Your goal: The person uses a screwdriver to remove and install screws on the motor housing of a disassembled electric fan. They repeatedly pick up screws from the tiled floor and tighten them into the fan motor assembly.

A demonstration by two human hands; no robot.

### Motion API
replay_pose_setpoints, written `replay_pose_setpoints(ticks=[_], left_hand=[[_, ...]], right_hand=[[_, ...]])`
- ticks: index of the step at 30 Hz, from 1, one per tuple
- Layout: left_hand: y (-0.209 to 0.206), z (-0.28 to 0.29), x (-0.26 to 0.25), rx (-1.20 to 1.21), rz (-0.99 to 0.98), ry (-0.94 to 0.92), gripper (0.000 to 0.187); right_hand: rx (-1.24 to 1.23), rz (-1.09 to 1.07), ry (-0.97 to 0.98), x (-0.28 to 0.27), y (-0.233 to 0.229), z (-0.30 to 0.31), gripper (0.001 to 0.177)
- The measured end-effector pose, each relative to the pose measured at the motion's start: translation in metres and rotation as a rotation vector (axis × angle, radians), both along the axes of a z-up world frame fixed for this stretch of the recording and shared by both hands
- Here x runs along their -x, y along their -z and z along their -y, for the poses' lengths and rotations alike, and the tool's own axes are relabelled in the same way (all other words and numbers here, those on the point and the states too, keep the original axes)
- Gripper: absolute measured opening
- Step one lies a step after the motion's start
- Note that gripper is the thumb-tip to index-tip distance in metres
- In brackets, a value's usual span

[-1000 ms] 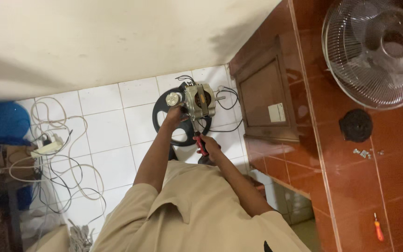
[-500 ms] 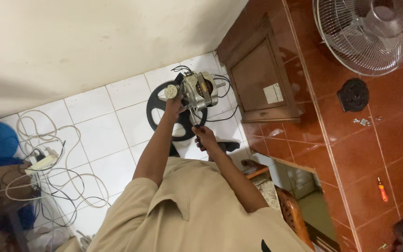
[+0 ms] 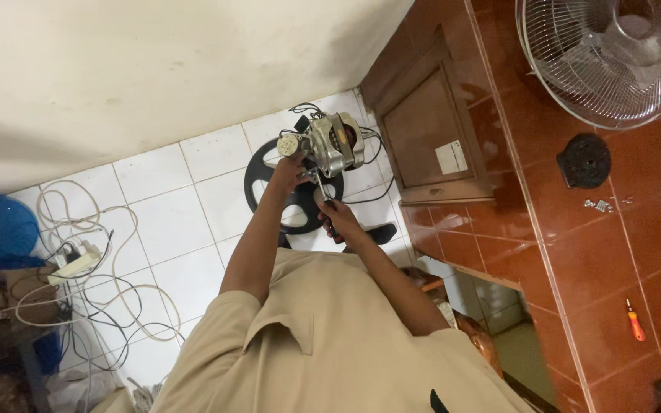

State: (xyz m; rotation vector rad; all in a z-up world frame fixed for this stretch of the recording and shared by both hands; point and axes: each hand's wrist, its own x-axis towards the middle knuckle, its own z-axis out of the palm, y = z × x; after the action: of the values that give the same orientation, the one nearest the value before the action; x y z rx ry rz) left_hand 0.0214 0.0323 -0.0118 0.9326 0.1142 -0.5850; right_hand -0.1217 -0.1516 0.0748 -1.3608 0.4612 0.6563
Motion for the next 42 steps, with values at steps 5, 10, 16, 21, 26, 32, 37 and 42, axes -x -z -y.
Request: replay_pose_setpoints(ticks=[5,10,16,21,26,32,37,42], left_hand=[[-0.006,0.006,-0.003,0.008,-0.253,-0.119,0.034],[-0.004,0.008,-0.007,-0.221,-0.243,-0.103,0.029],[0.002,0.000,-0.008,-0.066,-0.134,-0.055,0.037],[0.000,-0.003,-0.009,-0.050,-0.130,-0.047,0.039],[-0.005,-0.002,-0.008,-0.042,-0.133,-0.060,0.042],[-0.010,0.002,-0.012,-0.263,-0.144,-0.037,0.031],[-0.009,-0.001,-0.011,-0.138,-0.105,-0.038,0.042],[-0.005,-0.002,-0.012,-0.153,-0.157,-0.042,0.033]], right_hand=[[0.065,0.022,-0.044,-0.005,-0.013,0.006,0.028],[0.198,0.068,-0.080,-0.006,-0.008,0.006,0.033],[0.235,0.144,-0.057,-0.006,0.009,0.008,0.035],[0.205,0.138,-0.034,-0.004,0.010,0.004,0.034],[0.241,0.124,-0.069,-0.005,0.004,0.007,0.033],[0.244,0.115,-0.068,-0.007,-0.003,0.008,0.028],[0.224,0.118,-0.063,-0.006,-0.002,0.007,0.033],[0.225,0.120,-0.060,-0.010,0.001,0.005,0.035]])
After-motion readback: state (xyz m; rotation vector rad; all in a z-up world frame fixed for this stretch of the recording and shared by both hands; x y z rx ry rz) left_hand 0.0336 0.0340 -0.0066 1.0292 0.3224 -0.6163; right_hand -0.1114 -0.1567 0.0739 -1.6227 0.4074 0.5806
